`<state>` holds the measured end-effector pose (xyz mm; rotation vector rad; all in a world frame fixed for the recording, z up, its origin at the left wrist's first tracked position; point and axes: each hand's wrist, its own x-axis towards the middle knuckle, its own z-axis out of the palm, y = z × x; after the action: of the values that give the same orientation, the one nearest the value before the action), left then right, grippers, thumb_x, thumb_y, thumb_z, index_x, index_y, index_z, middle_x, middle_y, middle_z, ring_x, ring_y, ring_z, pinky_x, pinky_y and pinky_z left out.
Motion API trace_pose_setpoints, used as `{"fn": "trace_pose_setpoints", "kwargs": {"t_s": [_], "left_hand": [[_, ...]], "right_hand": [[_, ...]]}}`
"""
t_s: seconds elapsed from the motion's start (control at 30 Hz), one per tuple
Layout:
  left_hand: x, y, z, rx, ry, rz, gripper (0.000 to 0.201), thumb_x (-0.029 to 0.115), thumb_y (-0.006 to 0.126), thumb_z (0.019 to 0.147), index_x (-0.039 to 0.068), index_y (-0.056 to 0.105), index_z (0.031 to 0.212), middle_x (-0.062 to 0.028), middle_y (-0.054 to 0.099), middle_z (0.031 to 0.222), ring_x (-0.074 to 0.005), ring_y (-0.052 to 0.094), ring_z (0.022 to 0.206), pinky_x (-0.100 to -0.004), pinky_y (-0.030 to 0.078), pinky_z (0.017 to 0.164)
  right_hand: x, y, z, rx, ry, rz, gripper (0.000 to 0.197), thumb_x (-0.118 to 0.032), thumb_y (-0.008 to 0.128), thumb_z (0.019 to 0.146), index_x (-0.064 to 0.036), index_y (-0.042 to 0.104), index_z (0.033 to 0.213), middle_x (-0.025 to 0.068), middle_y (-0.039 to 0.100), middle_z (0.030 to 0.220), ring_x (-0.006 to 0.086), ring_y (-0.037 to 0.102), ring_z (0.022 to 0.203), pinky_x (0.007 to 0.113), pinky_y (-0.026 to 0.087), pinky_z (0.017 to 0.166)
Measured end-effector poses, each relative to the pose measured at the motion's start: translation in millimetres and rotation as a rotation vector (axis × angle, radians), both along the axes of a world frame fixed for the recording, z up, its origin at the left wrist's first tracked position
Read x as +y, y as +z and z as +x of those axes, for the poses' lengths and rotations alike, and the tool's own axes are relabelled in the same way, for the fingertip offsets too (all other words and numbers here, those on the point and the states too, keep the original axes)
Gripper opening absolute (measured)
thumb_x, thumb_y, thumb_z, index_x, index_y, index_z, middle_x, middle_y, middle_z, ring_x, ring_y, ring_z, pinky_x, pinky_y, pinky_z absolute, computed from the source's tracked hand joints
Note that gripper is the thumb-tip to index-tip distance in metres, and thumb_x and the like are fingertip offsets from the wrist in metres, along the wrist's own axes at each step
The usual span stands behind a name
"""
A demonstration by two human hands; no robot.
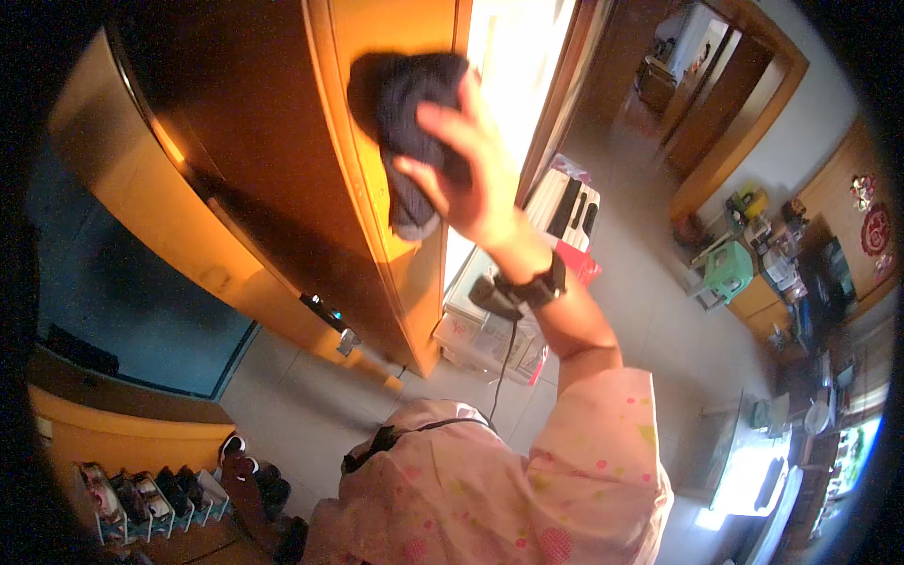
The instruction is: The person wipes a white bathroom door and frame with a cloth, washes the cloth in the sink, then carries the cloth to a living area where they wipe the surface and edges of a large wooden wardrobe.
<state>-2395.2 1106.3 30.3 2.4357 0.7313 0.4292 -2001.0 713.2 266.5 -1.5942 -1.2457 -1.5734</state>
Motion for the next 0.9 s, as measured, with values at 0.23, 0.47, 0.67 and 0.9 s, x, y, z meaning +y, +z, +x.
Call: {"fn": "trace_pose_setpoints", "kwargs": {"t_s": [0.23,0.47,0.67,0.9], "left_hand": [[-1.8,5.8,-32.2,0.021,0.135,-0.027,0.021,0.010,0.049,0.094,-0.006,0.060,0.101,-0.0165,0.064,0.101,-0.0234,0.060,0.085,-0.0352,0.050,0.068],[6.5,-5.1,-33.4,-0.125,0.026,-0.080,0.020,0.009,0.051,0.092,-0.006,0.060,0.101,-0.0168,0.064,0.101,-0.0285,0.062,0.089,-0.0372,0.050,0.075],[3.9,3.6,7.2,-0.080,0.032,0.029,0.018,0.009,0.052,0.092,-0.001,0.063,0.103,-0.0162,0.065,0.097,-0.0280,0.062,0.089,-0.0363,0.050,0.076],[-7.4,13.0,42.6,-0.095,-0.001,-0.157,0.018,0.011,0.049,0.094,0.001,0.061,0.104,-0.0144,0.063,0.093,-0.0229,0.062,0.084,-0.0334,0.050,0.071]], "right_hand": [[16.5,100.0,25.7,-0.251,0.038,0.058,0.058,-0.030,0.057,0.085,0.0046,0.048,0.130,0.0301,0.021,0.147,0.0418,0.032,0.133,0.045,0.031,0.106],[27.0,71.8,9.6,-0.106,0.069,0.048,0.065,-0.035,0.057,0.084,0.0049,0.043,0.133,0.0323,0.018,0.147,0.0426,0.031,0.133,0.046,0.028,0.107],[28.2,-33.6,-18.0,0.131,0.010,0.044,0.070,-0.035,0.063,0.076,-0.0022,0.045,0.134,0.0391,0.009,0.145,0.0518,0.023,0.133,0.055,0.025,0.105],[28.8,-192.3,-41.4,0.520,0.048,-0.032,0.071,-0.022,0.073,0.068,-0.0076,0.041,0.130,0.0406,0.020,0.138,0.0565,0.037,0.118,0.060,0.031,0.098]]}}
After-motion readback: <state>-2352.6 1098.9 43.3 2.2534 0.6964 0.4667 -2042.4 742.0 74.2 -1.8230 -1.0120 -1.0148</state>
